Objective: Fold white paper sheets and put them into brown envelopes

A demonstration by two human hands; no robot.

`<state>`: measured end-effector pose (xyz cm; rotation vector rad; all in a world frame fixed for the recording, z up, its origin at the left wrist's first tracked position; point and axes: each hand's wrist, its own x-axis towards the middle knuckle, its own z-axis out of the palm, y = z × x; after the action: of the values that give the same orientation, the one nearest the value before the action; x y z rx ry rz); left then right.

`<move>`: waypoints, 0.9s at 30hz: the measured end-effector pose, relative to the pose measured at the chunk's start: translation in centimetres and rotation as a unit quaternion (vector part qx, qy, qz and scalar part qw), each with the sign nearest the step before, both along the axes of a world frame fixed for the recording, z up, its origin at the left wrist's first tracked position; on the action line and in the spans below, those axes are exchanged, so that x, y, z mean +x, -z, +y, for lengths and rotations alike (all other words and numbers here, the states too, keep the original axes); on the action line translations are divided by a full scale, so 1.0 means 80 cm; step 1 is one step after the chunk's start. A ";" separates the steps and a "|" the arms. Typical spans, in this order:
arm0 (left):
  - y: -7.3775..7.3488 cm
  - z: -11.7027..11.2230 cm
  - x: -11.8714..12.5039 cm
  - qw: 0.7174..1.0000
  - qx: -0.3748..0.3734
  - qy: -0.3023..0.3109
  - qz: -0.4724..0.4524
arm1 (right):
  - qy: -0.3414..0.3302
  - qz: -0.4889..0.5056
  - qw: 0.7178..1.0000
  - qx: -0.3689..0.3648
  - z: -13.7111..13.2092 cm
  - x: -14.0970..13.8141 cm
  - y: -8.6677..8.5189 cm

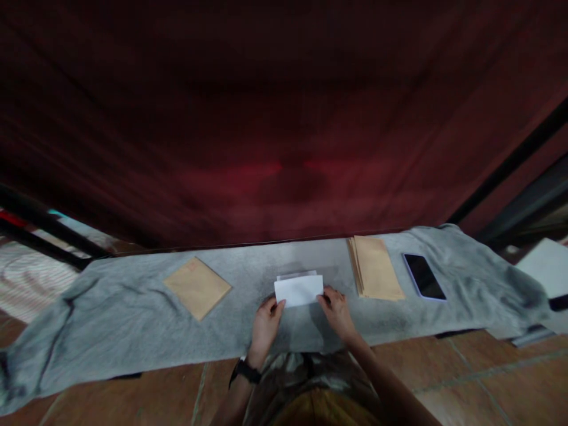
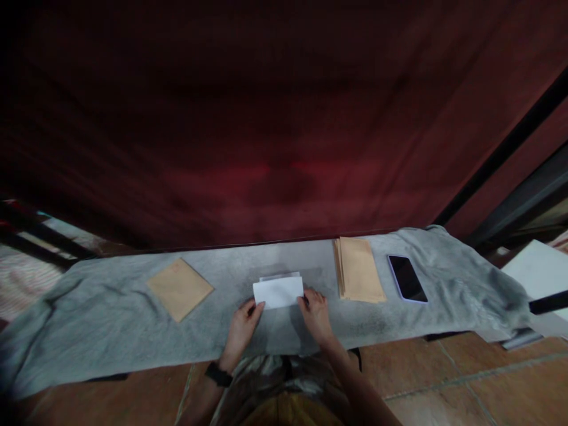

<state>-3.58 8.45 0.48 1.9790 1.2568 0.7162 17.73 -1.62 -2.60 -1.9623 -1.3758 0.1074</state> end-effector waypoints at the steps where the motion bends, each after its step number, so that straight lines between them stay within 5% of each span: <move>1: 0.000 0.001 0.002 1.000 -0.006 -0.008 0.007 | 0.009 -0.002 1.000 0.001 0.002 -0.002 0.001; 12: -0.015 -0.003 0.021 0.987 -0.013 -0.084 0.137 | 0.066 -0.103 0.992 -0.039 0.018 -0.015 0.000; 18: -0.008 -0.004 0.024 0.973 0.124 -0.074 0.180 | 0.066 -0.106 0.990 -0.072 0.018 -0.018 -0.001; 22: 0.000 -0.017 0.041 0.957 0.221 -0.005 0.186 | 0.062 -0.105 0.989 -0.079 0.018 -0.020 -0.002; 27: 0.021 -0.032 0.062 0.942 0.225 0.078 0.235 | 0.064 -0.113 0.991 -0.032 0.016 -0.019 -0.005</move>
<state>1.36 5.90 -1.23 2.7141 1.2518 0.4943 16.18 -0.37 -2.17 -2.1635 -1.3968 -0.1361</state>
